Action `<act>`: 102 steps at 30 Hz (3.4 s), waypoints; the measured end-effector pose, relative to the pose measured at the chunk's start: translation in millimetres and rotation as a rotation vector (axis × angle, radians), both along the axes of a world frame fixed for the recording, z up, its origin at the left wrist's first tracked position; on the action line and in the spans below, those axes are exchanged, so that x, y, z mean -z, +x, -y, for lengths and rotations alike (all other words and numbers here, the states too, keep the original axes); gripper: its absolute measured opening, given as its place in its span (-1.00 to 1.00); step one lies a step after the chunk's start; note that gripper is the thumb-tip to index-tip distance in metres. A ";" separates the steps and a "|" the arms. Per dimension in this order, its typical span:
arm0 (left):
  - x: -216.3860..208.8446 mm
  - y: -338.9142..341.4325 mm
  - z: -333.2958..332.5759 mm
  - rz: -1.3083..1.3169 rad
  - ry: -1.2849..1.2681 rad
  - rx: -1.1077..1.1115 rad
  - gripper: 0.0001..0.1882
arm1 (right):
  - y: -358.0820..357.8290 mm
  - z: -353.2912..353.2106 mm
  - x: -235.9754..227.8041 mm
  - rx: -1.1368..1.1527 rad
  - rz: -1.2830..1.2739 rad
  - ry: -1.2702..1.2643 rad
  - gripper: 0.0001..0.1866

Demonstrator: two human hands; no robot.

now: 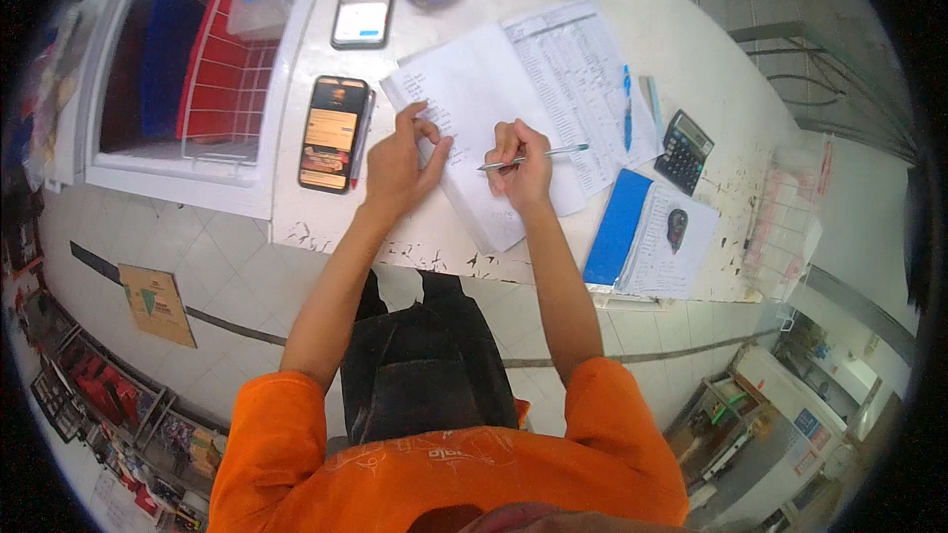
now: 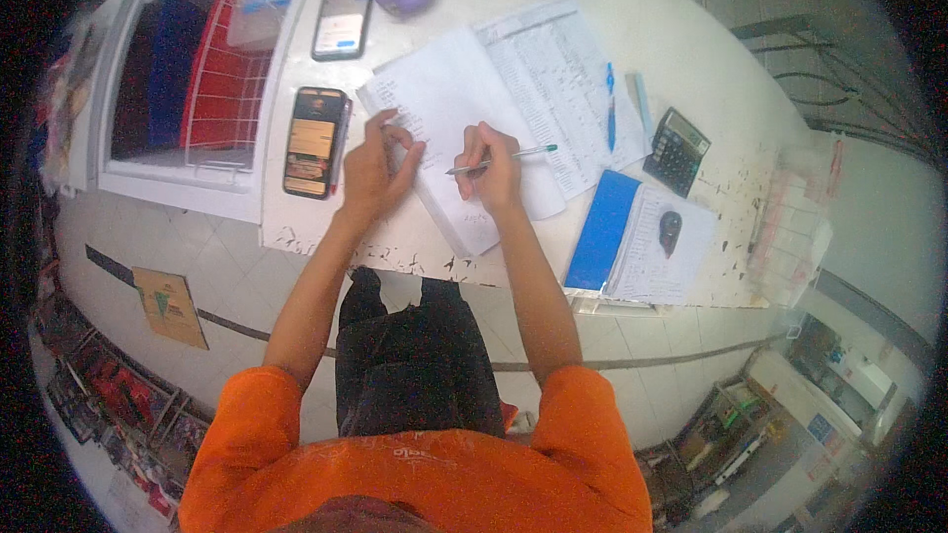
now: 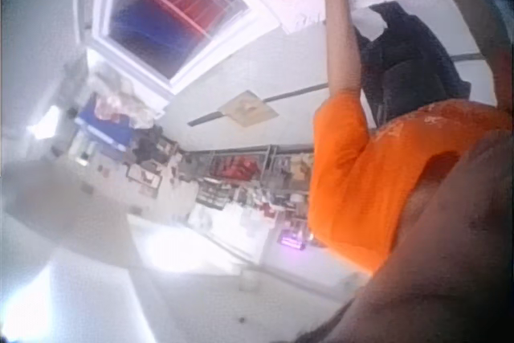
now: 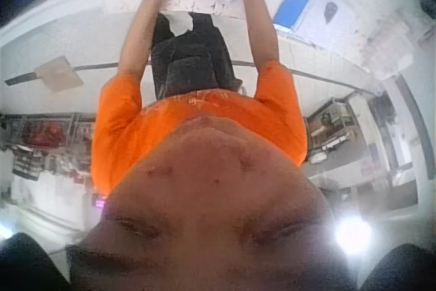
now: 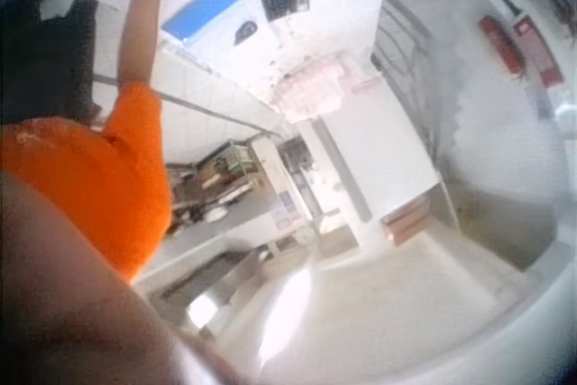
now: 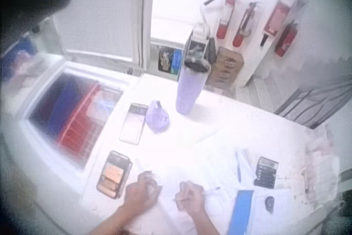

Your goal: The person organizes various frozen food items, including small pastries and a tray of wrapped snacks, into a chest freezer. They repeatedly take items from the freezer, arrange them, and place them back inside. The person also writes on a notepad with a pen multiple times during the process.

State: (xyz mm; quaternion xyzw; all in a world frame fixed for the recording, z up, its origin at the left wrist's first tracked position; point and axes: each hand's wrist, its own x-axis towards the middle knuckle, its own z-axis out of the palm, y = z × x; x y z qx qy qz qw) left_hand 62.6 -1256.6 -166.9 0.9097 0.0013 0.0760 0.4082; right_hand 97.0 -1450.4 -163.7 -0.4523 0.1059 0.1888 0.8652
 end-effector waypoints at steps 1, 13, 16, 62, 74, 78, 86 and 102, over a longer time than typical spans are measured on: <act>-3.5 -4.2 3.9 0.012 -0.012 0.003 -0.41 | 0.9 0.4 -2.1 0.016 -0.006 0.017 -0.42; -39.9 -87.7 -13.9 -0.128 -0.088 0.107 -0.29 | 12.8 3.1 -14.2 -0.075 -0.131 -0.247 -0.42; -58.7 -141.3 -49.2 -0.272 -0.249 0.005 -0.32 | 21.8 23.0 -40.7 -0.188 -0.035 -0.488 -0.42; 67.5 -499.4 -759.6 -0.644 -0.735 -1.346 -0.64 | 132.5 -960.6 -51.5 -0.614 0.277 -0.428 -0.71; -9.8 -358.3 -1026.1 -0.374 -0.816 -1.185 -0.63 | 352.5 -1138.8 -29.7 -0.087 0.185 -1.061 -0.35; -55.5 -290.5 -1125.3 -0.372 -0.791 -0.959 -0.60 | 303.3 -1170.8 -86.8 -0.101 0.134 -0.879 -0.33; -115.8 -128.7 -1241.5 -0.430 -0.738 -0.209 -0.56 | 213.8 -1082.9 -117.1 0.173 0.378 -1.238 -0.42; -39.8 -88.9 -1240.5 -0.611 -0.205 -0.157 -0.38 | 4.9 -1111.7 -35.7 -0.331 0.145 -1.069 -0.48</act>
